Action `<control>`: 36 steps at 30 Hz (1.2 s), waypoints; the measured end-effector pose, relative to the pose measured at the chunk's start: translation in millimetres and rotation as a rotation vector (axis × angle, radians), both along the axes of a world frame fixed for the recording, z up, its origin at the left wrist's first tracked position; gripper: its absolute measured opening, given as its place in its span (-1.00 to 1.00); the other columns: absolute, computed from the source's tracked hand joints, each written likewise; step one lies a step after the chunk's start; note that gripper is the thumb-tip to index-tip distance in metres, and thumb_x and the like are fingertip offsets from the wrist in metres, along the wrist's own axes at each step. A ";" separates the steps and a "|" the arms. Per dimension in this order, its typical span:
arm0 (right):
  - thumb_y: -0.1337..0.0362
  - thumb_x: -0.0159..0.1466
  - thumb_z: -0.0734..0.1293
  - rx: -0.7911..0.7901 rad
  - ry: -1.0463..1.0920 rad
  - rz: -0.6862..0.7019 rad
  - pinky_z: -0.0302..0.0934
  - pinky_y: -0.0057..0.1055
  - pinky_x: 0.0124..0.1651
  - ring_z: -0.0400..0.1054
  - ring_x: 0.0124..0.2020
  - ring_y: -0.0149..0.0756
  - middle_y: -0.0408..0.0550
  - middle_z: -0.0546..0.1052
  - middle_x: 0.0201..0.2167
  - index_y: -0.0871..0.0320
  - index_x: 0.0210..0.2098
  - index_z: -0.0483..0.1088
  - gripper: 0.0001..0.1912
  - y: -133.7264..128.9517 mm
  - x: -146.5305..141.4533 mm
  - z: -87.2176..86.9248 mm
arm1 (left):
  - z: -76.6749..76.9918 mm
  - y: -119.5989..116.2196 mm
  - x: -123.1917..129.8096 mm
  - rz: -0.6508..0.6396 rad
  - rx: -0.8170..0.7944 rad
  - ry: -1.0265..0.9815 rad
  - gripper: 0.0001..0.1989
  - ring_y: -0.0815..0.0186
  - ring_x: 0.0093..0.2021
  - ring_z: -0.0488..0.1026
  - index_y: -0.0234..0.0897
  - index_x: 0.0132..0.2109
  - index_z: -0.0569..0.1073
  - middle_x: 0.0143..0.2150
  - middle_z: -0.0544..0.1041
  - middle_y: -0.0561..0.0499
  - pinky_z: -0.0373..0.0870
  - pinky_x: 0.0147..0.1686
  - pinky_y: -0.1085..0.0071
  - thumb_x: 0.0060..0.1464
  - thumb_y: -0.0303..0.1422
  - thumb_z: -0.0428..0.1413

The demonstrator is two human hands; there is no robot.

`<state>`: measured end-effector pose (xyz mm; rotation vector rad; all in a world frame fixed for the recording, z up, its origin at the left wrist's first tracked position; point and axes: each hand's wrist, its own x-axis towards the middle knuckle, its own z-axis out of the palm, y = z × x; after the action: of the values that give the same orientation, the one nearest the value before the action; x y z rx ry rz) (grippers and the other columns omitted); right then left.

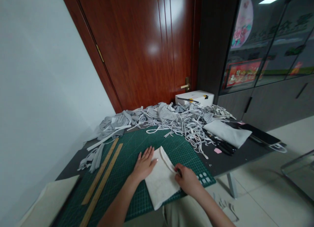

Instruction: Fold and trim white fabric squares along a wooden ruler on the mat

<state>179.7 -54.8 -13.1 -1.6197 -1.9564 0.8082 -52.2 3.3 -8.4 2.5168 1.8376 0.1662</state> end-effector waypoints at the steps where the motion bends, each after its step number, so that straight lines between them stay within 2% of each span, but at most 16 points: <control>1: 0.47 0.08 0.21 -0.006 0.022 -0.006 0.02 -0.48 -0.39 0.36 -0.45 -0.31 -0.11 0.48 -0.51 0.18 -0.21 0.34 -0.73 1.7 1.5 -2.8 | -0.9 0.9 -8.1 0.031 0.030 -0.026 -0.40 0.14 0.33 -0.03 -0.28 0.33 -0.01 0.35 0.05 -0.16 -0.08 0.23 0.05 0.24 -0.10 -0.22; 3: 0.47 0.07 0.22 -0.028 0.059 -0.026 0.02 -0.48 -0.40 0.35 -0.46 -0.31 -0.12 0.47 -0.52 0.24 -0.03 0.27 -0.56 4.7 3.1 -7.3 | 0.0 1.7 -20.6 0.089 0.054 -0.126 -0.44 0.10 0.27 0.09 -0.34 0.25 0.18 0.27 0.20 -0.23 0.00 0.20 0.14 0.20 -0.12 -0.12; 6: 0.40 0.07 0.28 -0.053 0.059 -0.034 0.02 -0.46 -0.39 0.36 -0.42 -0.27 -0.06 0.49 -0.46 0.30 0.11 0.19 -0.41 11.0 4.7 -8.2 | 7.0 4.2 -28.8 0.201 -0.072 -0.333 -0.58 0.09 0.10 0.28 -0.32 0.02 0.41 0.02 0.41 -0.19 0.13 0.10 0.24 0.05 -0.19 0.08; 8: 0.30 0.07 0.32 -0.055 0.026 -0.016 0.00 -0.44 -0.39 0.35 -0.39 -0.25 -0.01 0.50 -0.42 0.26 -0.06 0.36 -0.58 17.7 7.1 -5.6 | 12.9 8.5 -30.0 0.259 -0.203 -0.423 -0.69 0.11 -0.07 0.39 -0.29 -0.18 0.47 -0.21 0.49 -0.08 0.24 -0.05 0.29 -0.08 -0.21 0.18; 10: 0.23 0.09 0.31 -0.068 0.038 0.012 -0.05 -0.43 -0.42 0.31 -0.43 -0.28 -0.03 0.47 -0.49 0.21 -0.38 0.43 -0.83 25.8 11.1 -2.8 | 18.6 13.3 -31.2 0.275 -0.321 -0.477 -0.72 0.14 -0.27 0.44 -0.30 -0.41 0.45 -0.46 0.45 0.04 0.30 -0.23 0.34 -0.21 -0.18 0.26; 12: 0.20 0.11 0.28 -0.089 0.107 0.033 -0.10 -0.43 -0.46 0.24 -0.51 -0.34 -0.10 0.39 -0.60 0.18 -0.59 0.34 -0.78 33.9 16.5 -1.8 | 24.2 15.8 -33.1 0.270 -0.452 -0.571 -0.64 0.19 -0.41 0.43 -0.31 -0.52 0.40 -0.60 0.38 0.09 0.31 -0.37 0.37 -0.30 -0.11 0.29; 14: 0.19 0.12 0.26 -0.100 0.208 0.026 -0.11 -0.44 -0.49 0.17 -0.55 -0.39 -0.16 0.32 -0.66 0.17 -0.64 0.27 -0.73 40.1 22.5 -2.5 | 29.8 14.7 -34.7 0.247 -0.570 -0.702 -0.57 0.22 -0.45 0.44 -0.32 -0.46 0.43 -0.57 0.43 0.07 0.33 -0.44 0.38 -0.29 -0.02 0.26; 16: 0.13 0.09 0.27 -0.146 0.383 0.013 -0.09 -0.46 -0.51 0.16 -0.57 -0.42 -0.20 0.31 -0.66 0.17 -0.62 0.27 -0.73 43.4 27.4 -2.9 | 34.7 10.8 -34.2 0.214 -0.640 -0.845 -0.50 0.23 -0.39 0.48 -0.32 -0.27 0.45 -0.39 0.53 -0.01 0.38 -0.42 0.37 -0.19 0.03 0.20; 18: 0.07 0.03 0.33 -0.241 0.636 0.022 -0.02 -0.48 -0.53 0.18 -0.58 -0.44 -0.20 0.36 -0.63 0.19 -0.55 0.32 -0.71 43.8 29.3 -1.4 | 38.2 4.9 -29.9 0.219 -0.681 -1.122 -0.51 0.23 -0.30 0.50 -0.31 -0.13 0.42 -0.24 0.55 -0.07 0.42 -0.34 0.36 -0.14 -0.07 0.22; 20: 0.03 -0.04 0.39 -0.325 0.836 0.042 0.02 -0.50 -0.57 0.18 -0.62 -0.46 -0.21 0.40 -0.61 0.21 -0.44 0.37 -0.64 42.5 26.9 2.1 | 39.9 -3.8 -21.0 0.311 -0.681 -1.517 -0.58 0.24 -0.26 0.51 -0.32 -0.09 0.40 -0.21 0.56 -0.08 0.43 -0.27 0.36 -0.12 -0.26 0.25; 22: 0.00 -0.07 0.41 -0.341 0.918 0.039 -0.01 -0.52 -0.65 0.14 -0.67 -0.49 -0.23 0.37 -0.63 0.21 -0.37 0.38 -0.57 40.3 20.1 5.9 | 38.7 -16.7 -7.5 0.439 -0.672 -1.864 -0.66 0.24 -0.25 0.52 -0.33 -0.10 0.40 -0.21 0.57 -0.08 0.43 -0.21 0.35 -0.07 -0.38 0.21; 24: -0.03 -0.05 0.40 -0.312 0.946 0.003 -0.05 -0.55 -0.72 0.10 -0.71 -0.50 -0.28 0.31 -0.65 0.18 -0.35 0.35 -0.56 38.1 10.4 7.8 | 33.8 -33.3 9.1 0.500 -0.723 -2.009 -0.70 0.21 -0.20 0.53 -0.33 -0.08 0.39 -0.18 0.57 -0.10 0.43 -0.16 0.29 0.01 -0.37 0.16; 27: -0.04 0.05 0.32 -0.311 0.914 -0.046 -0.06 -0.55 -0.74 0.09 -0.72 -0.48 -0.31 0.25 -0.65 0.13 -0.31 0.27 -0.61 35.9 -3.3 6.1 | 19.6 -56.5 32.1 0.535 -0.751 -2.025 -0.60 0.14 -0.18 0.53 -0.28 -0.03 0.35 -0.19 0.57 -0.11 0.42 -0.18 0.23 -0.05 -0.38 0.21; 30: 0.09 0.17 0.22 -0.278 0.661 -0.039 0.00 -0.51 -0.66 0.15 -0.69 -0.44 -0.28 0.29 -0.64 0.14 -0.26 0.25 -0.74 35.3 -9.2 1.6 | 3.6 -64.0 41.4 0.589 -0.464 -1.928 -0.51 0.13 -0.21 0.53 -0.29 -0.01 0.33 -0.20 0.57 -0.11 0.43 -0.23 0.29 -0.14 -0.41 0.25; 33: 0.31 0.18 0.22 -0.052 0.278 -0.001 0.13 -0.45 -0.40 0.34 -0.43 -0.32 -0.06 0.45 -0.45 0.19 -0.29 0.30 -0.89 33.2 -8.7 -2.0 | -4.8 -55.2 34.5 0.588 -0.226 -1.536 -0.53 0.16 -0.21 0.52 -0.28 0.09 0.24 -0.10 0.53 -0.14 0.42 -0.29 0.33 0.02 -0.37 0.12; 36: 0.41 0.17 0.22 0.027 0.061 -0.005 0.08 -0.44 -0.32 0.37 -0.35 -0.27 0.00 0.49 -0.39 0.23 -0.16 0.29 -0.78 27.3 -7.5 -3.5 | -0.7 -43.7 21.6 0.565 -0.192 -0.984 -0.53 0.15 -0.11 0.48 -0.30 0.17 0.14 -0.04 0.50 -0.20 0.38 -0.22 0.34 0.11 -0.44 0.00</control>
<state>172.1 -27.5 -16.5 -1.5654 -1.9121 0.8160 -30.6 -40.4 -9.1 1.2836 1.8446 0.9609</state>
